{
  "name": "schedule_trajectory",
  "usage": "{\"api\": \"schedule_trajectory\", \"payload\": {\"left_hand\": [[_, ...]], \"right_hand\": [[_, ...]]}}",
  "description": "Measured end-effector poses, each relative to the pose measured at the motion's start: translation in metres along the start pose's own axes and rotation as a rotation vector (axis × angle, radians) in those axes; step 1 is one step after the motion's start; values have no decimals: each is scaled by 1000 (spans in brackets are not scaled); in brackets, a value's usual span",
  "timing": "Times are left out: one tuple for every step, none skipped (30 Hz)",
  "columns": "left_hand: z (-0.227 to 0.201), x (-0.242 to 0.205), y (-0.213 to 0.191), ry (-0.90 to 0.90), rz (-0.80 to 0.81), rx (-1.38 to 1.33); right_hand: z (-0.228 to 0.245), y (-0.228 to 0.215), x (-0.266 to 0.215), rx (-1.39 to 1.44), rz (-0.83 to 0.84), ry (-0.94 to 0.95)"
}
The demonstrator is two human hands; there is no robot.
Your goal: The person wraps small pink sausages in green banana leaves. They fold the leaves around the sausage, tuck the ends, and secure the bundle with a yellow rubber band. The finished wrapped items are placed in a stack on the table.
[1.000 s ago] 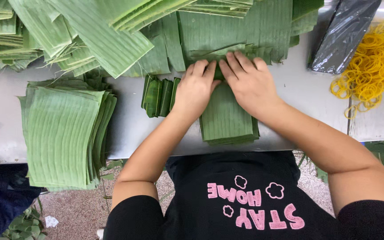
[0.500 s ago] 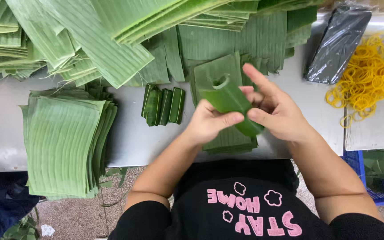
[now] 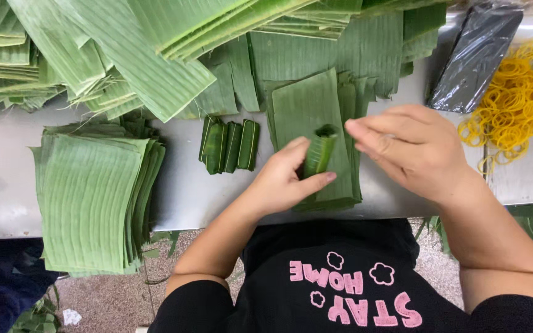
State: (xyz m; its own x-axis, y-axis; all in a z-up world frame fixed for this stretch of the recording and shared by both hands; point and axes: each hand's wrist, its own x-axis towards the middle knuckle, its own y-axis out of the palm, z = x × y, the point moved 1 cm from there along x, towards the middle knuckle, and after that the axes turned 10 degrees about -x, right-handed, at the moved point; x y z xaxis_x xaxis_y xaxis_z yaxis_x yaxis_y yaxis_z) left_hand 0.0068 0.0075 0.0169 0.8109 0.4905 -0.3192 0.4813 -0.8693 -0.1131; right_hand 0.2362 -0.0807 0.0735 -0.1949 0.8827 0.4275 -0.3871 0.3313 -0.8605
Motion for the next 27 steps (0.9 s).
{"api": "schedule_trajectory", "payload": {"left_hand": [[-3,-1,0,10,22,-51],[-6,-3,0,20,44,-102],[-8,-4,2,29,67,-155],[-10,-6,2,90,97,-169],[-12,-7,0,154,127,-181],[-13,-8,0,218,158,-192],[-14,-8,0,240,170,-211],[-15,-8,2,262,182,-230],[-15,-8,3,283,195,-248],[-14,-9,3,245,215,-254],[-13,-10,3,208,237,-260],[-12,-10,3,171,259,-266],[-11,-10,4,178,277,-287],[-10,-10,6,185,295,-308],[-10,-9,8,194,315,-328],[-10,-9,10,171,326,-380],[-11,-8,12,149,338,-429],[-14,-8,13,126,350,-478],[-17,-7,12,118,327,-399],[-19,-7,8,110,304,-320],[-22,-6,6,102,281,-241],[-24,-6,6,113,357,-250],[-24,-6,7,124,432,-258],[-23,-6,8,134,507,-267],[-21,-4,8,247,433,-267],[-18,-2,9,359,361,-268],[-14,-1,10,470,293,-269]], "right_hand": [[1,-2,7,-19,9,-60],[3,-3,13,-39,18,-120],[5,-5,16,-43,29,-117],[7,-6,17,-47,39,-115],[8,-6,19,-54,47,-113],[9,-6,21,-35,50,-98],[10,-6,21,-15,53,-81],[10,-6,21,5,57,-64],[11,-6,20,-11,74,-55],[11,-7,19,-26,91,-45],[11,-8,18,-43,108,-35],[10,-8,17,-21,118,-39],[8,-8,15,3,129,-42],[8,-7,13,27,141,-45],[7,-5,10,30,134,-29],[7,-3,7,33,126,-13],[7,-1,3,35,117,4],[6,2,0,15,66,16],[4,6,-4,-5,16,28],[0,11,-9,-26,-34,40],[-7,14,-14,-87,-100,80],[-19,14,-19,-145,-168,117],[-33,11,-25,-206,-221,164],[-47,6,-32,-221,-214,254],[-61,2,-37,-238,-205,338],[-71,-2,-41,-237,-186,422],[-63,-6,-39,-192,-177,468]]}}
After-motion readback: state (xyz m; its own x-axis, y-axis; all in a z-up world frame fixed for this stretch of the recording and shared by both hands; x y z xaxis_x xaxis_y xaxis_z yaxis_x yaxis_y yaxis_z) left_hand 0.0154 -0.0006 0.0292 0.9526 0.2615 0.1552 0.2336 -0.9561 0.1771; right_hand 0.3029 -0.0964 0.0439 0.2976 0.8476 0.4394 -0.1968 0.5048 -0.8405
